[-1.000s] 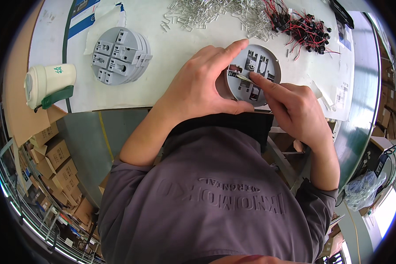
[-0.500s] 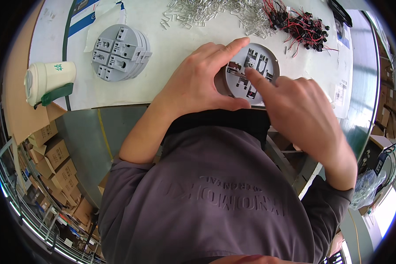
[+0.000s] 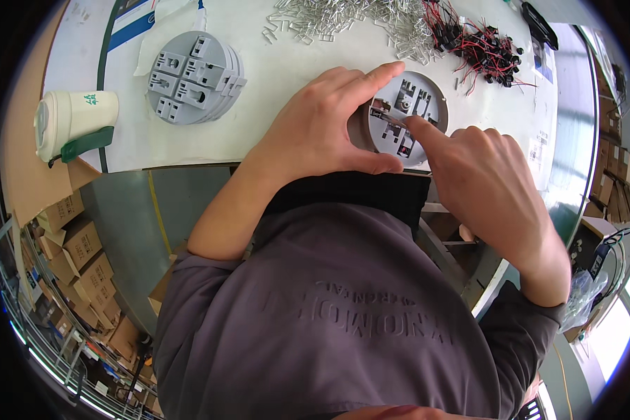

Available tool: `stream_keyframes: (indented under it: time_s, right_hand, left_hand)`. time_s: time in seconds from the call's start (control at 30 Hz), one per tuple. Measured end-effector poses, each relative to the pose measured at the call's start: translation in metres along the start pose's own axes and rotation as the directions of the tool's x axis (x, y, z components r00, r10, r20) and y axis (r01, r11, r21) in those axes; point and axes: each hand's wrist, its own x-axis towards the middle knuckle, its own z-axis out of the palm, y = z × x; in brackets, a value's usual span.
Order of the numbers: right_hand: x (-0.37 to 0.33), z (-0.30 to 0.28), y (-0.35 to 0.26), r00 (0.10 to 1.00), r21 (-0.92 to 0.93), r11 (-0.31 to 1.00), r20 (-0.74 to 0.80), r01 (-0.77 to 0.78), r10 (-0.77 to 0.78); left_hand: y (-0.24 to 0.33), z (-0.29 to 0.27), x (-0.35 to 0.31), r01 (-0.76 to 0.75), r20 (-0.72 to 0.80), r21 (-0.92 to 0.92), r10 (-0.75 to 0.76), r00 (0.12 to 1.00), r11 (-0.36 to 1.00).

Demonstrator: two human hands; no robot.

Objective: Assembling small electronic modules by inserting components and wires into circular plastic housings.

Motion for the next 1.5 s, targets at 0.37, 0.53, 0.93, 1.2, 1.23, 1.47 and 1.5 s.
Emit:
stream_keyframes:
  time_s: [0.37,0.53,0.93,1.2,1.23,1.47,1.5]
  right_hand:
    - [-0.016,0.098,-0.018,0.846,0.321,0.947,-0.512,0.025,0.151]
    - [-0.015,0.119,-0.022,0.673,0.736,0.618,-0.607,0.277,0.422]
    - [-0.089,0.094,0.114,0.534,0.677,0.698,-0.511,-0.233,0.674]
    - [0.052,0.057,0.053,0.759,0.642,0.763,-0.459,-0.074,0.461]
    - [0.060,0.059,0.052,0.770,0.630,0.771,-0.442,-0.098,0.460]
    - [0.067,0.053,0.045,0.798,0.675,0.722,-0.349,-0.150,0.492]
    - [0.065,0.052,0.046,0.790,0.707,0.691,-0.332,-0.153,0.515]
  left_hand:
    - [-0.004,-0.017,-0.010,0.167,0.128,-0.187,-0.144,0.981,0.968]
    - [-0.004,-0.004,-0.016,0.215,-0.045,-0.180,-0.226,0.973,0.960]
    - [0.013,-0.038,-0.015,0.027,-0.065,0.467,0.004,0.998,0.884]
    - [0.033,-0.115,-0.030,0.060,-0.150,0.806,0.106,0.983,0.589]
    - [0.027,-0.128,-0.036,0.098,-0.153,0.776,0.034,0.988,0.623]
    - [0.005,-0.168,-0.067,0.291,-0.234,0.538,-0.191,0.953,0.791]
    - [0.006,-0.169,-0.067,0.296,-0.254,0.489,-0.190,0.948,0.821]
